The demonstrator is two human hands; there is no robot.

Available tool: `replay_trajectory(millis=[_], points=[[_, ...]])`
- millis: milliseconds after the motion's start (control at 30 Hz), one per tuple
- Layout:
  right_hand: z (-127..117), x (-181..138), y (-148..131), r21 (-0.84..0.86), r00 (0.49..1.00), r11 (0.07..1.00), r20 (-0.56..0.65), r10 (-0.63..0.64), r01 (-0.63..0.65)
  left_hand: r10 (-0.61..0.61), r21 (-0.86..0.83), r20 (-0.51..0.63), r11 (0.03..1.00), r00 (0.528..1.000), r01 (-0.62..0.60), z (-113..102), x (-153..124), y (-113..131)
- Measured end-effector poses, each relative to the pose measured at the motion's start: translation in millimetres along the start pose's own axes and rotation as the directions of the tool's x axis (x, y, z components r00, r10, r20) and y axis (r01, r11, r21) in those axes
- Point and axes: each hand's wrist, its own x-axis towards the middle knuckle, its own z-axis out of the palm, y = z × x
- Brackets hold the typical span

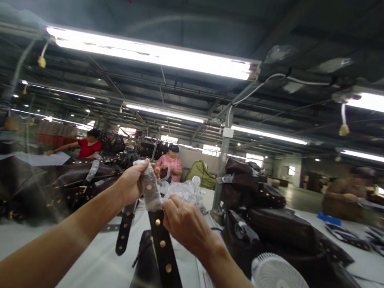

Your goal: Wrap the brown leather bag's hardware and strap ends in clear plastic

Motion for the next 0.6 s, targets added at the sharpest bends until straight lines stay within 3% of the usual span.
replay_trajectory(millis=[67,167,233,267,300,367,433,467,500,600], points=[[-2.2,-2.0,-0.5,0.005,1.000,1.000,0.027,0.004,-0.004,-0.050,0.016,0.043,0.999,0.998,0.050,9.0,1.4,-1.2],[-1.1,-12.6,-1.5,0.093,0.997,0.994,0.069,0.044,-0.051,-0.107,0.076,0.016,0.991,0.994,0.106,15.6,6.0,-9.1],[0.9,-19.4,1.6,0.267,0.981,0.946,0.100,0.164,-0.185,-0.123,0.076,0.013,0.990,0.992,0.121,16.4,10.3,-14.0],[1.8,-21.2,4.7,0.387,0.957,0.876,0.138,0.254,-0.288,-0.122,0.082,0.023,0.989,0.992,0.120,16.6,12.5,-15.4],[2.3,-21.3,8.6,0.519,0.916,0.756,0.192,0.352,-0.399,-0.117,0.109,0.043,0.988,0.992,0.112,17.2,14.7,-15.8],[2.0,-16.3,18.3,0.741,0.802,0.378,0.355,0.481,-0.555,-0.106,0.231,0.109,0.970,0.988,0.079,20.4,19.6,-14.2],[-0.4,-5.1,29.5,0.825,0.720,-0.010,0.499,0.483,-0.565,-0.122,0.386,0.200,0.922,0.972,0.037,27.4,25.6,-10.5],[-2.2,2.2,35.2,0.830,0.704,-0.144,0.538,0.465,-0.539,-0.139,0.458,0.249,0.889,0.959,0.011,32.3,29.2,-8.5],[-4.4,10.1,40.9,0.824,0.699,-0.233,0.563,0.440,-0.517,-0.158,0.520,0.295,0.854,0.942,-0.019,37.9,33.0,-6.5],[-10.5,34.5,56.7,0.795,0.689,-0.387,0.601,0.406,-0.467,-0.234,0.660,0.377,0.747,0.896,-0.082,54.2,42.6,-3.0]])
